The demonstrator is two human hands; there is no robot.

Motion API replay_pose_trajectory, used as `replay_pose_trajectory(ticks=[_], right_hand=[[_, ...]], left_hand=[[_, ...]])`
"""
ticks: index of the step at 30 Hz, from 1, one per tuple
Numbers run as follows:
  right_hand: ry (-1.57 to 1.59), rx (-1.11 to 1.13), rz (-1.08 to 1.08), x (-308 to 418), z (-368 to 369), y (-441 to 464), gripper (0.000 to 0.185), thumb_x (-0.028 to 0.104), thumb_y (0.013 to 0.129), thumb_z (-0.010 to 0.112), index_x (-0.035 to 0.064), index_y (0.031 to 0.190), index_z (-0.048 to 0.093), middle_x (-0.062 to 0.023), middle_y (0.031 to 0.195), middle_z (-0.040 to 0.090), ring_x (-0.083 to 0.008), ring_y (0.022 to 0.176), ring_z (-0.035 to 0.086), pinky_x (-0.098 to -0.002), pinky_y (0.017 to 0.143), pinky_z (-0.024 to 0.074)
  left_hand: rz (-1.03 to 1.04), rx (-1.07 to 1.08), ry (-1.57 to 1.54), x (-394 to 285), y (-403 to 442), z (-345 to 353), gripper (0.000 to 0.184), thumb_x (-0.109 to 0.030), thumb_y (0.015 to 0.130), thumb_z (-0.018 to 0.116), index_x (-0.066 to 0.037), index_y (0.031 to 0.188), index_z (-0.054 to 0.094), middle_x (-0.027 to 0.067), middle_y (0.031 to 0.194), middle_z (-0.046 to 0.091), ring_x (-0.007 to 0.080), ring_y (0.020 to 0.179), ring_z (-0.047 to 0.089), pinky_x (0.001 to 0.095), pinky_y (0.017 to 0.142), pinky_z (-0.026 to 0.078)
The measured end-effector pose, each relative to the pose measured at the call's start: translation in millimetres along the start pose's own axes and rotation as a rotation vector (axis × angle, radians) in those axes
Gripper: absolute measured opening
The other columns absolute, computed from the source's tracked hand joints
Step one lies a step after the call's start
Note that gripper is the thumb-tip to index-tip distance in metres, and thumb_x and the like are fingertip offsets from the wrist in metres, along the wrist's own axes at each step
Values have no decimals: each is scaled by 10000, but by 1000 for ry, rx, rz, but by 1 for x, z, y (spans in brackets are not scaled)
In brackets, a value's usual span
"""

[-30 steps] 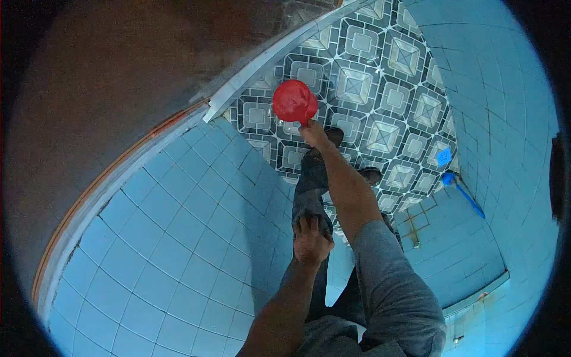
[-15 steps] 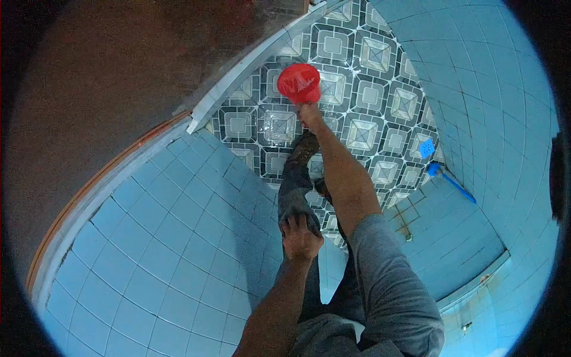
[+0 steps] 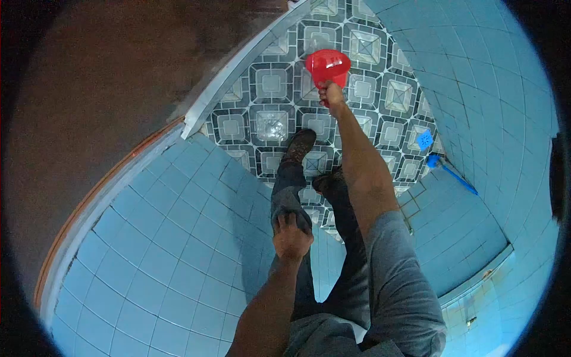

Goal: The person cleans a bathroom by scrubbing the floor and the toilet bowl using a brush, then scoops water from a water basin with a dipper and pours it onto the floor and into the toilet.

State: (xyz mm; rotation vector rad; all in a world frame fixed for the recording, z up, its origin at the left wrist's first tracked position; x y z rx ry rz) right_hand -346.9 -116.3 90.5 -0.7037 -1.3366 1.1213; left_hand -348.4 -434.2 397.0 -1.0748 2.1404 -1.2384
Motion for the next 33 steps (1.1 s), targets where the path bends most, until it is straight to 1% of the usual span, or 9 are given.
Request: replay_pose_trajectory(ticks=[6, 15, 16, 18, 20, 21, 26, 30, 33], right_hand=[[167, -8, -26, -14, -15, -17, 174, 263, 910, 461, 137, 806, 521, -4, 627, 485, -127, 463, 434, -299, 410, 377], [179, 30, -50, -44, -1, -6, 170, 213, 928, 430, 136, 787, 487, -6, 662, 461, -110, 521, 411, -270, 434, 324], [-58, 152, -377, -68, -8, 36, 163, 194, 929, 436, 129, 790, 490, -14, 667, 468, -114, 527, 416, -272, 434, 325], [-297, 269, -698, -58, -5, 62, 156, 175, 930, 442, 121, 793, 494, -22, 672, 475, -118, 533, 420, -274, 434, 327], [173, 59, -153, -9, 16, 21, 161, 144, 923, 440, 101, 780, 501, -38, 665, 477, -129, 532, 417, -280, 434, 324], [245, 4, -77, 15, 25, 2, 164, 128, 919, 439, 92, 773, 505, -47, 662, 478, -134, 531, 415, -283, 435, 323], [616, 109, -9, 53, 18, 27, 139, 76, 872, 443, 56, 776, 542, -84, 631, 510, -182, 489, 465, -294, 397, 339], [471, -73, -31, 70, -6, 21, 127, 53, 877, 433, 28, 793, 525, -63, 635, 459, -150, 473, 396, -273, 389, 311], [545, -63, -121, 65, -34, 9, 125, 58, 876, 439, 31, 794, 530, -58, 637, 454, -146, 473, 390, -276, 385, 303]], left_hand=[[92, -140, 53, -6, 4, -2, 588, -278, 730, 705, -53, 1245, 534, 236, 1303, 470, 439, 1218, 488, 531, 899, 537], [41, -12, 84, -12, 12, -12, 588, -293, 745, 681, -69, 1270, 538, 225, 1318, 481, 426, 1213, 506, 516, 859, 559], [44, -9, 89, -13, 12, -11, 588, -293, 745, 681, -69, 1270, 538, 225, 1318, 481, 426, 1213, 506, 516, 859, 559], [7, -9, 160, -13, 13, -8, 595, -296, 752, 676, -71, 1284, 533, 221, 1326, 485, 424, 1222, 507, 512, 858, 559], [45, -30, 141, -10, 12, -5, 592, -296, 756, 675, -67, 1282, 532, 222, 1329, 485, 427, 1234, 497, 516, 859, 558], [83, -55, 115, -9, 11, -3, 589, -296, 759, 674, -63, 1280, 531, 222, 1331, 485, 430, 1245, 487, 520, 859, 557], [33, 10, 172, -13, 11, -5, 587, -314, 784, 657, -60, 1296, 522, 210, 1347, 497, 403, 1227, 507, 512, 936, 512], [66, -27, 183, -14, 9, -6, 584, -285, 749, 682, -47, 1261, 534, 229, 1343, 480, 437, 1230, 501, 516, 884, 552], [84, -31, 168, -13, 10, -5, 572, -287, 754, 675, -43, 1253, 540, 228, 1330, 487, 437, 1243, 490, 523, 882, 551]])
Point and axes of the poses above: each hand's wrist, its own y-axis towards the middle knuckle, its own z-axis out of the palm, x = y × z, the point moved 1 cm from there along y, towards the middle knuckle
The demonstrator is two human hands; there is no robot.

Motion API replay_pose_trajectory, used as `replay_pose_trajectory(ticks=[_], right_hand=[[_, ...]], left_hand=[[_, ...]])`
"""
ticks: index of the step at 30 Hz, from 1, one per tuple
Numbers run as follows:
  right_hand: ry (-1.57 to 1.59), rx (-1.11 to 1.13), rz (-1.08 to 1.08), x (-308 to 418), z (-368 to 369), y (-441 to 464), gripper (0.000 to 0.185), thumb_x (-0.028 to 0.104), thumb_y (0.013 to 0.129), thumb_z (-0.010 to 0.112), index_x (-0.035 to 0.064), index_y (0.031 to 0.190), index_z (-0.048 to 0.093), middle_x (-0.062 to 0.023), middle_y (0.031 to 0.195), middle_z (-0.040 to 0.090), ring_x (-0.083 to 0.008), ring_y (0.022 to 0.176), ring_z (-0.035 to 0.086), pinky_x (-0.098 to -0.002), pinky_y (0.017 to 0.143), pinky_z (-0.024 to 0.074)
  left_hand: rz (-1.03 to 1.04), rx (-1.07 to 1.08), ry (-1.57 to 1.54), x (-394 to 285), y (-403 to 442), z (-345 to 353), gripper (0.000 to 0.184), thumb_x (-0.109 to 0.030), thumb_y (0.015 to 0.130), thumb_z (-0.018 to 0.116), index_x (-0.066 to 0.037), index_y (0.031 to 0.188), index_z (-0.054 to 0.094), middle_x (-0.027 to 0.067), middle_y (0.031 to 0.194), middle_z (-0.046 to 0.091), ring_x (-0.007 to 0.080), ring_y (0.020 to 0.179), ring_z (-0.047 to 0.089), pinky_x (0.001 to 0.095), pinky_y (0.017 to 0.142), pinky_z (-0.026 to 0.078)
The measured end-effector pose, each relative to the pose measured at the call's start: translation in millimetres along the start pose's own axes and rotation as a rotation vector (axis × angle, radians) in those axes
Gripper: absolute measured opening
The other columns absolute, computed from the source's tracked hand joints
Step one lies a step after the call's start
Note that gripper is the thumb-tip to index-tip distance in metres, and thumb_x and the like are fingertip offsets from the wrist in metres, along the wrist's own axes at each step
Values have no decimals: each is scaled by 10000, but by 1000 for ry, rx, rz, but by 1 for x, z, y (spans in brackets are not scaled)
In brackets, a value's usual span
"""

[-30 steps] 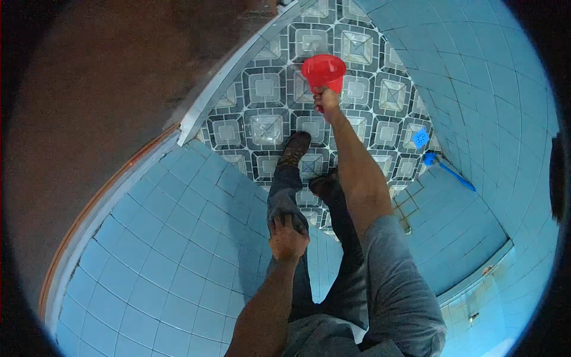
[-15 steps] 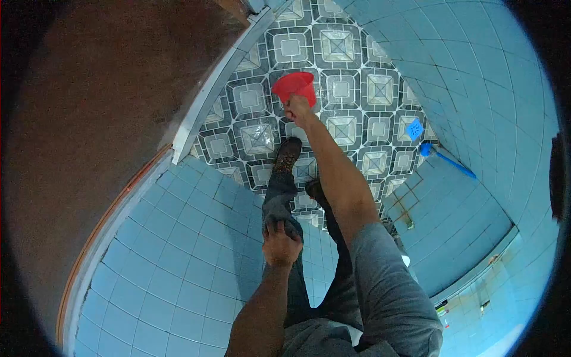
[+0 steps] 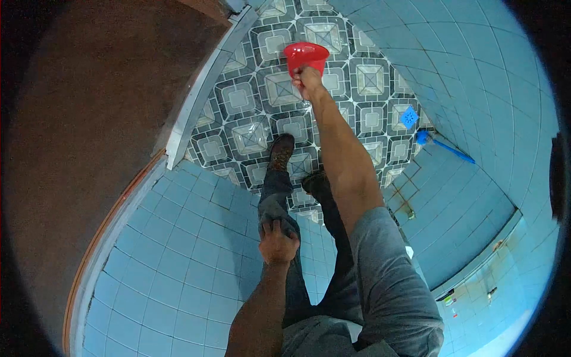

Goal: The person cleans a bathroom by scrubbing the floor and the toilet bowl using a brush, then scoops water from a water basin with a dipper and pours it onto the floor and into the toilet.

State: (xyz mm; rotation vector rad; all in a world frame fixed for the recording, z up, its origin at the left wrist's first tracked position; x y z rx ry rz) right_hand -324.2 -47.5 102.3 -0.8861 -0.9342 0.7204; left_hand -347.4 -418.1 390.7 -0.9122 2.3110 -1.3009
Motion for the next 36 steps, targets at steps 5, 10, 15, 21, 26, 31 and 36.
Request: replay_pose_trajectory(ticks=[5, 10, 15, 21, 26, 31, 36], right_hand=[[-49, -89, -52, 0, -63, -14, 122, 26, 916, 442, 26, 828, 526, -60, 679, 480, -125, 501, 395, -270, 415, 301], [-126, -244, -145, -31, -122, -17, 37, 97, 864, 546, 68, 862, 569, -21, 620, 461, -135, 469, 392, -306, 420, 346], [-2126, -8, -237, -34, -132, -17, 148, 234, 819, 671, 126, 905, 722, -57, 898, 688, -255, 807, 657, -462, 639, 513], [-2354, -13, -799, -53, -113, 19, 106, 216, 728, 703, 138, 794, 735, -73, 835, 739, -283, 808, 720, -455, 637, 547], [-2214, -144, -672, -36, -84, 2, 263, 216, 793, 622, 14, 938, 709, -170, 881, 716, -365, 843, 701, -466, 744, 544], [-1707, -365, -367, 0, -93, -48, 450, 246, 875, 512, -128, 1111, 594, -299, 1142, 618, -409, 1038, 645, -431, 897, 527], [-1711, -423, -160, -1, -169, -77, 431, 296, 886, 552, 20, 1209, 478, -197, 1041, 674, -346, 1023, 666, -449, 846, 534]], left_hand=[[20, -24, -17, -2, 0, 2, 551, -303, 768, 659, -43, 1242, 549, 230, 1320, 492, 433, 1240, 488, 544, 870, 546], [12, -29, -26, -7, -1, -2, 545, -301, 774, 655, -41, 1241, 550, 232, 1319, 493, 433, 1234, 487, 545, 889, 535], [-28, 25, 5, -10, 0, 0, 566, -291, 760, 672, -51, 1257, 543, 230, 1327, 489, 439, 1239, 481, 540, 887, 538], [16, -17, 70, -9, -2, 8, 574, -309, 764, 675, -65, 1269, 556, 219, 1350, 483, 435, 1249, 481, 512, 895, 544], [6, -50, 89, -18, -4, 4, 594, -324, 766, 677, -64, 1283, 540, 220, 1350, 487, 420, 1238, 503, 495, 918, 536], [-12, 18, 91, -14, 0, 6, 598, -326, 769, 676, -61, 1287, 538, 209, 1353, 498, 400, 1246, 504, 495, 945, 521], [-63, 76, 90, -25, -1, -9, 604, -319, 778, 668, -56, 1304, 529, 167, 1380, 504, 377, 1226, 526, 475, 943, 520]])
Point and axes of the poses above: each hand's wrist, its own y-axis towards the middle knuckle, its own z-axis out of the palm, x = y × z, the point moved 1 cm from there along y, towards the middle knuckle
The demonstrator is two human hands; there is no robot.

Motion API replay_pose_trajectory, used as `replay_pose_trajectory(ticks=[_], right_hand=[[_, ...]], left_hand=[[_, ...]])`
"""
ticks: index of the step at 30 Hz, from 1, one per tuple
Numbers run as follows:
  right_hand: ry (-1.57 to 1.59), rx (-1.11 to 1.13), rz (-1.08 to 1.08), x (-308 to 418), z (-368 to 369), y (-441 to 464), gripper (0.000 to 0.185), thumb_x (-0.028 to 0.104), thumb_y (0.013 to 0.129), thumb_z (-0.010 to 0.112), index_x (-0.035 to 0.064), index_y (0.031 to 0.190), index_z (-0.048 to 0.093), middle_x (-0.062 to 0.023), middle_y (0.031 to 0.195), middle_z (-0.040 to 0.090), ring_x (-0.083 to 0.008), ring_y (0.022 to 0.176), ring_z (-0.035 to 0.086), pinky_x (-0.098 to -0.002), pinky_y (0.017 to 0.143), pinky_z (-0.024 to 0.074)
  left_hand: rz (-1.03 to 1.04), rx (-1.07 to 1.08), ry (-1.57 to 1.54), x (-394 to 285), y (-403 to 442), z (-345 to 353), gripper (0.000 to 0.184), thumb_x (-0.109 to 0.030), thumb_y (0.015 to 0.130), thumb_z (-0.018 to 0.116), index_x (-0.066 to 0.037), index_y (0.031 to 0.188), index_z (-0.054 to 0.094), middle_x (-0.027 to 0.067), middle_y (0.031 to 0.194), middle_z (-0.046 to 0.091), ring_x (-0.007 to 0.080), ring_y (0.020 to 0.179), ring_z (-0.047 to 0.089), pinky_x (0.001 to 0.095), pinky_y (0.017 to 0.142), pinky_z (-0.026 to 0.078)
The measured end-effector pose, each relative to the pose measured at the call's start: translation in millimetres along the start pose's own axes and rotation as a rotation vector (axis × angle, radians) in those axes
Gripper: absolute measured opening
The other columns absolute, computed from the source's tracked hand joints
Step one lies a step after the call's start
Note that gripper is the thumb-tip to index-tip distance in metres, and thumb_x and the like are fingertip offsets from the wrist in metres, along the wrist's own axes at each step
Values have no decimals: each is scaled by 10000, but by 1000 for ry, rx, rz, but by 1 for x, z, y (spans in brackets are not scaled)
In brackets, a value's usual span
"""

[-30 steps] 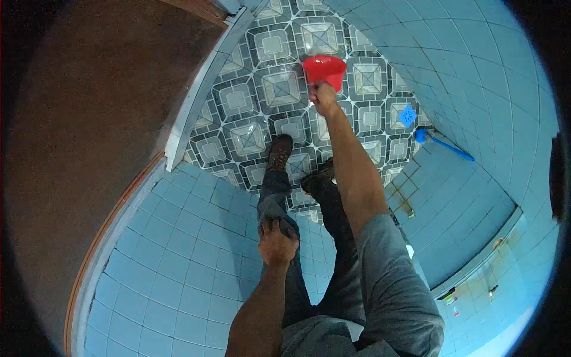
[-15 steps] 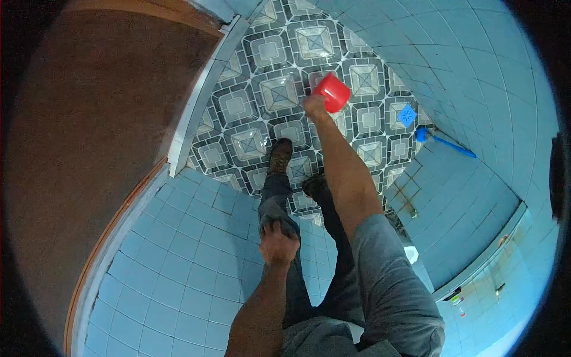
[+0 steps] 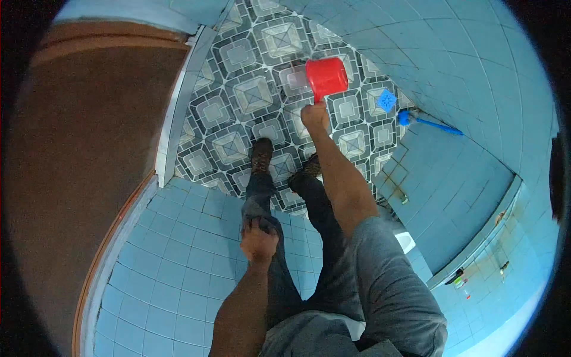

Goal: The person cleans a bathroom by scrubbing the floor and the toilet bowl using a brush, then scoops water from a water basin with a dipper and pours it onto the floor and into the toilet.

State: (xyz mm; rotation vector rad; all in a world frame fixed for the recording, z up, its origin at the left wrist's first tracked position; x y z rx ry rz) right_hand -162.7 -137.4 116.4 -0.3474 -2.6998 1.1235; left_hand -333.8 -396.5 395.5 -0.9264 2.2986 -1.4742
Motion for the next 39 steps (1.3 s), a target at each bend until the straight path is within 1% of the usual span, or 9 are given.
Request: replay_pose_trajectory(ticks=[1, 3, 6, 16, 25, 27, 31, 33, 39], right_hand=[[-132, 12, -57, -16, -1, -6, 429, 300, 882, 569, 51, 1213, 460, -177, 1006, 686, -334, 1009, 671, -453, 829, 537], [331, -192, 343, -48, -11, -48, 318, 232, 895, 552, 68, 1156, 472, -193, 980, 676, -403, 975, 656, -490, 808, 519], [482, -313, 303, -88, -27, -110, 300, 206, 910, 536, 64, 1159, 448, -230, 977, 664, -457, 926, 636, -538, 759, 488], [733, -638, 443, -208, -131, -306, 267, 258, 995, 483, 69, 1179, 441, -260, 888, 645, -489, 824, 618, -547, 691, 449], [921, -1355, 492, -442, -309, -458, 326, 235, 1024, 478, -30, 1213, 464, -175, 902, 567, -268, 736, 506, -383, 728, 452], [585, -1443, 505, -493, -357, -479, 286, 208, 1019, 478, -28, 1181, 477, -180, 912, 590, -276, 738, 534, -398, 704, 451], [375, -1155, 735, -653, -347, -485, 336, 220, 975, 469, -27, 1204, 476, -303, 986, 642, -470, 899, 629, -502, 777, 479], [310, -754, 990, -719, -325, -471, 418, 317, 963, 462, -54, 1146, 520, -326, 1015, 639, -498, 956, 615, -537, 788, 479], [326, -263, 835, -837, -184, -425, 363, 324, 913, 488, -23, 956, 583, -245, 939, 664, -410, 844, 637, -490, 723, 481]], left_hand=[[12, 1, 6, 1, 2, 2, 604, -319, 778, 668, -56, 1304, 529, 167, 1380, 504, 377, 1226, 526, 475, 943, 520], [-4, -25, 63, 6, 5, 13, 600, -336, 798, 649, -57, 1315, 526, 168, 1389, 501, 374, 1211, 538, 462, 970, 502], [110, -245, 93, 9, 4, 23, 573, -402, 823, 643, -51, 1269, 559, 205, 1246, 588, 371, 1109, 598, 482, 942, 497], [-17, -142, 165, -19, -22, 13, 503, -408, 876, 592, -78, 1254, 580, 212, 1236, 593, 389, 1099, 603, 492, 925, 498], [-110, -429, 48, -3, -40, 3, 364, -416, 907, 557, -146, 1141, 625, 167, 1074, 674, 389, 974, 648, 520, 835, 513], [-105, -452, 42, 10, -35, -8, 359, -419, 909, 548, -157, 1141, 627, 175, 1047, 682, 395, 956, 651, 532, 830, 508], [-11, -520, 129, 19, -49, -40, 380, -445, 907, 528, -148, 1123, 625, 204, 1043, 684, 418, 958, 647, 555, 830, 493], [-16, -510, 165, 19, -67, -57, 388, -447, 908, 520, -138, 1120, 624, 214, 1043, 685, 424, 966, 644, 557, 834, 489], [-29, -437, 313, 44, -96, -86, 432, -382, 898, 497, -19, 1069, 655, 289, 1085, 658, 449, 1047, 624, 530, 901, 478]])
Point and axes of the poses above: each hand's wrist, its own y-axis towards the middle knuckle, its own z-axis out of the palm, x = y × z, the point moved 1 cm from there along y, towards the middle knuckle
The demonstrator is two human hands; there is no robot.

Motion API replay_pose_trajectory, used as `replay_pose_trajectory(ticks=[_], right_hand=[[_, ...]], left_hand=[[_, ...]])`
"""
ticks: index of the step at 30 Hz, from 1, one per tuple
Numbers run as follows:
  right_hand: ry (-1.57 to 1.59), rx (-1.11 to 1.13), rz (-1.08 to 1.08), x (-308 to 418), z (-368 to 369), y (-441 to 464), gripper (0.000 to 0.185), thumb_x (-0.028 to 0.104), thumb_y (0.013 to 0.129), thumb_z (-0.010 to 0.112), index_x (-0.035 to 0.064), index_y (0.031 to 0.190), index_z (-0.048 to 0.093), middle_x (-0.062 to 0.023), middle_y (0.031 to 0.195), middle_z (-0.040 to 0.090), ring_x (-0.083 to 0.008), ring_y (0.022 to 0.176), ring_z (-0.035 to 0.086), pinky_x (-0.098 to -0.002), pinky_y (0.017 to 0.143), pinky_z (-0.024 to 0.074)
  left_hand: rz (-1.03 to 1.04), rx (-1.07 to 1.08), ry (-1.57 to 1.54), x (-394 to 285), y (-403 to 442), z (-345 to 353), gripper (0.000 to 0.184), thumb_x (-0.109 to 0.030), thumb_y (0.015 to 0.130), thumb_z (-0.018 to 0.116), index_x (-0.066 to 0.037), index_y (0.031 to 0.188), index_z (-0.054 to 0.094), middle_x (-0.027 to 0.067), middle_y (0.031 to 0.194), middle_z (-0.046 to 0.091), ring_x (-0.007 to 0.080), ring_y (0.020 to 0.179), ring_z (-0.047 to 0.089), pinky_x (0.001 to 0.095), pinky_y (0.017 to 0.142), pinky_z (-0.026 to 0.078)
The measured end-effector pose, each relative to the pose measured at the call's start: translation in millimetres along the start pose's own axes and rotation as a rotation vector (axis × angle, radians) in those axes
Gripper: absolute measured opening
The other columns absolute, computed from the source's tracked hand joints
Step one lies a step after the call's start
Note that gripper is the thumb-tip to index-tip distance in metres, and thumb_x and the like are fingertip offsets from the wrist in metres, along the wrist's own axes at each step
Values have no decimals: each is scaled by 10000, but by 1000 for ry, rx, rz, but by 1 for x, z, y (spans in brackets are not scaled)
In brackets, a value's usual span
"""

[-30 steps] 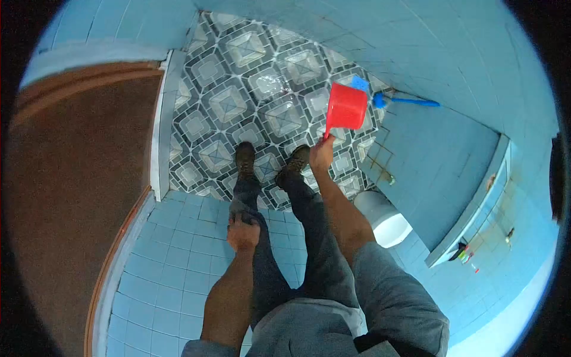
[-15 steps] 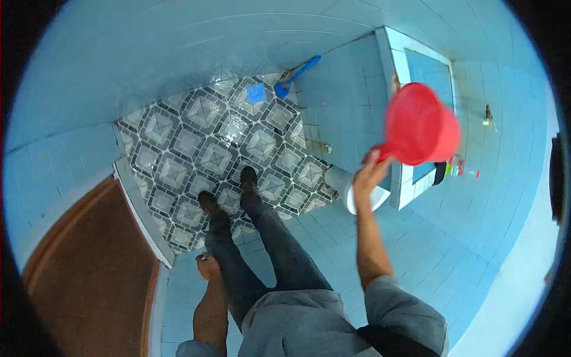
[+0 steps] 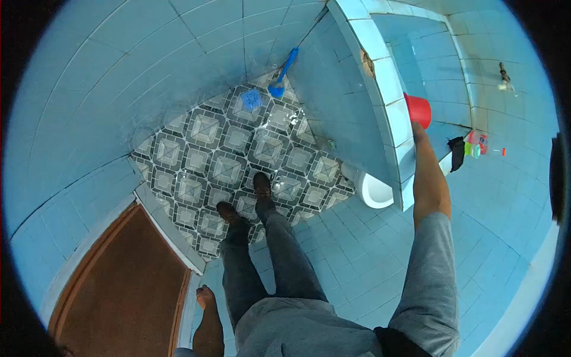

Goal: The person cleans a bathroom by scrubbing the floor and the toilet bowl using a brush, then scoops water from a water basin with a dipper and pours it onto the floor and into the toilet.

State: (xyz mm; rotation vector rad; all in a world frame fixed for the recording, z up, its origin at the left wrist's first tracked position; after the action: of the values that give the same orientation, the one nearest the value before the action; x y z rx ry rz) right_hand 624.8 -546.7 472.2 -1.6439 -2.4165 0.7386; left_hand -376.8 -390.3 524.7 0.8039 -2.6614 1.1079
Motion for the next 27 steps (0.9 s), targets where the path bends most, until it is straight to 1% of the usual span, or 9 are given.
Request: replay_pose_trajectory(ticks=[8, 11, 14, 15, 16, 18, 23, 25, 27], right_hand=[[684, 187, 95, 15, 29, -4, 267, 290, 886, 496, 39, 869, 586, -134, 823, 639, -289, 681, 589, -414, 580, 440], [973, 205, 119, 28, 23, -5, 235, 277, 876, 499, 63, 836, 587, -93, 779, 630, -243, 619, 571, -386, 527, 424], [1361, 237, 166, 21, 32, 13, 207, 265, 866, 502, 87, 803, 588, -51, 736, 621, -198, 558, 553, -358, 473, 408], [1537, 307, 236, 6, 47, 30, 156, 234, 857, 496, 128, 771, 570, 39, 639, 546, -102, 456, 448, -287, 385, 324], [1547, 308, 235, 14, 35, 17, 156, 234, 857, 496, 128, 771, 570, 39, 639, 546, -102, 456, 448, -287, 385, 324], [1743, 163, 220, 48, -23, -32, 81, 192, 865, 491, 150, 816, 540, 83, 577, 346, -50, 420, 256, -227, 362, 177], [1920, 30, 92, 71, -88, -85, 95, 122, 877, 498, 104, 970, 512, 84, 587, 304, -43, 435, 241, -227, 365, 191], [1920, 1, 9, 76, -117, -113, 109, 132, 887, 505, 93, 988, 520, 84, 598, 301, -34, 440, 239, -220, 366, 194], [1922, -16, -17, 90, -151, -154, 130, 139, 893, 504, 81, 1008, 522, 84, 607, 295, -29, 445, 239, -206, 365, 201]], left_hand=[[171, 48, 192, 32, 4, -3, 444, -345, 866, 515, 49, 981, 685, 299, 1071, 662, 458, 1033, 627, 502, 888, 490], [112, 54, 28, 5, -3, -11, 445, -350, 865, 532, 54, 976, 680, 297, 1068, 663, 455, 1017, 631, 499, 885, 486], [103, 10, 166, -28, -1, -23, 425, -334, 865, 536, 42, 1007, 675, 290, 1074, 662, 445, 1011, 635, 489, 886, 484], [100, -4, 233, -36, -3, -29, 417, -325, 865, 538, 37, 1023, 673, 287, 1077, 662, 440, 1008, 636, 484, 886, 483], [-28, 7, 129, -19, 28, -14, 431, -323, 863, 533, 12, 1100, 666, 273, 1105, 665, 438, 1015, 639, 482, 896, 486], [52, -34, 151, 20, 79, -3, 423, -358, 879, 562, 0, 1073, 677, 255, 1055, 681, 419, 943, 664, 484, 817, 512], [162, -239, 142, -26, 47, -43, 409, -394, 889, 593, -11, 988, 699, 249, 971, 696, 423, 854, 683, 491, 723, 536], [89, -7, 198, -27, 51, -50, 585, -477, 869, 582, -22, 1233, 627, 261, 1216, 631, 431, 1152, 595, 493, 980, 461], [27, 18, 139, -65, 19, -72, 574, -463, 867, 586, -20, 1229, 628, 253, 1207, 638, 425, 1147, 599, 481, 983, 461]])
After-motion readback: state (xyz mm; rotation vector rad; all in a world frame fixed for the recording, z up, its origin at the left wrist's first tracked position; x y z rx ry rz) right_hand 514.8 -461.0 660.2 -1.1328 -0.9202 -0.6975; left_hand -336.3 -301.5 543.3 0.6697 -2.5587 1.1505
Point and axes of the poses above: each hand's wrist, its own y-axis towards the middle knuckle, its own z-axis out of the palm, x = y × z, the point moved 1 cm from there along y, towards the middle knuckle
